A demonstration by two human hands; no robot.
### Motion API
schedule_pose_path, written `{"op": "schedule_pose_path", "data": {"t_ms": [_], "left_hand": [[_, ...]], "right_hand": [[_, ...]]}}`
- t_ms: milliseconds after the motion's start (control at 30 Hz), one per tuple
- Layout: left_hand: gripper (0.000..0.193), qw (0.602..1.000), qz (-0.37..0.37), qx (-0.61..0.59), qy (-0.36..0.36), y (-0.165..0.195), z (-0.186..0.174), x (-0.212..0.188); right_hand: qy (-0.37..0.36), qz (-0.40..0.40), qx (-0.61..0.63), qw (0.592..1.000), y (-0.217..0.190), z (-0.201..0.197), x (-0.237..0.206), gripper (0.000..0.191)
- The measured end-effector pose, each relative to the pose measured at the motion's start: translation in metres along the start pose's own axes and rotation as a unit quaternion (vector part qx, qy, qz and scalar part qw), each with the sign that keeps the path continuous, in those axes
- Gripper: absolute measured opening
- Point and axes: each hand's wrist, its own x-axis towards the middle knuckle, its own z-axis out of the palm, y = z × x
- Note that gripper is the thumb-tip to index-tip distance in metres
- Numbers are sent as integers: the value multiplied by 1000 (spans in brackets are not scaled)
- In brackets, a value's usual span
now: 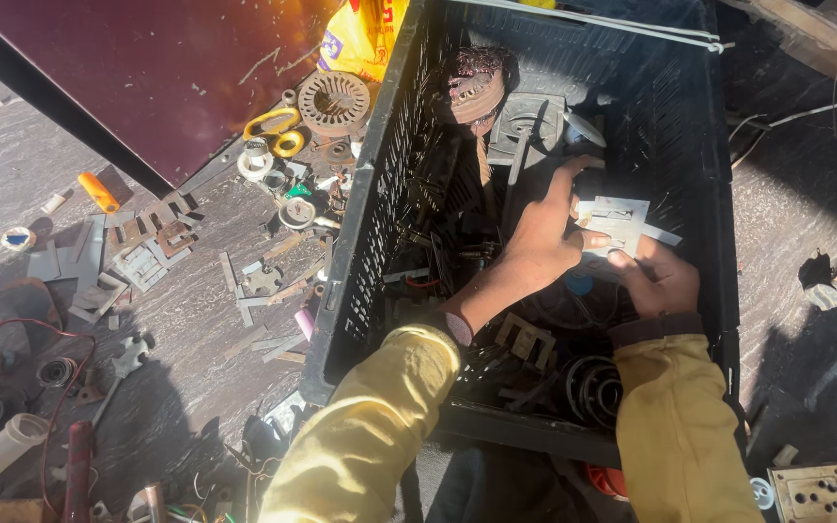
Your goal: The person sits on the floor and sorts small metal pieces from a pile, picking them up and placing them into a black plastic crate. They also handle a cardboard box and a cylindrical metal part, moving them aside before continuing to sort the metal pieces.
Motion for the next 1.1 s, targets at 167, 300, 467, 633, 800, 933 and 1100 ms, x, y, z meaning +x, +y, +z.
{"op": "schedule_pose_path", "data": {"t_ms": [167,300,467,633,800,933,1100], "left_hand": [[89,999,-15,36,-18,6,5,-5],[99,997,24,61,-36,1,15,-6],[102,988,-43,52,-137,-27,26,2],[50,956,-173,95,-218,-51,42,10],[63,953,-176,101,-226,-36,40,6],[103,971,-69,107,-200,-10,27,-8],[102,986,-13,61,-155,1,27,-20]], "right_hand": [[9,-2,-21,1000,-3,-8,-8,38],[-24,70,45,996,-7,-22,-23,36],[-32,33,37,998,8,-30,-38,33],[-12,49,-263,964,22,-29,-37,39],[19,-40,-316,948,21,-22,-34,41],[62,-60,-280,956,19,-17,-30,43],[51,-83,-288,953,17,-17,-30,44]]}}
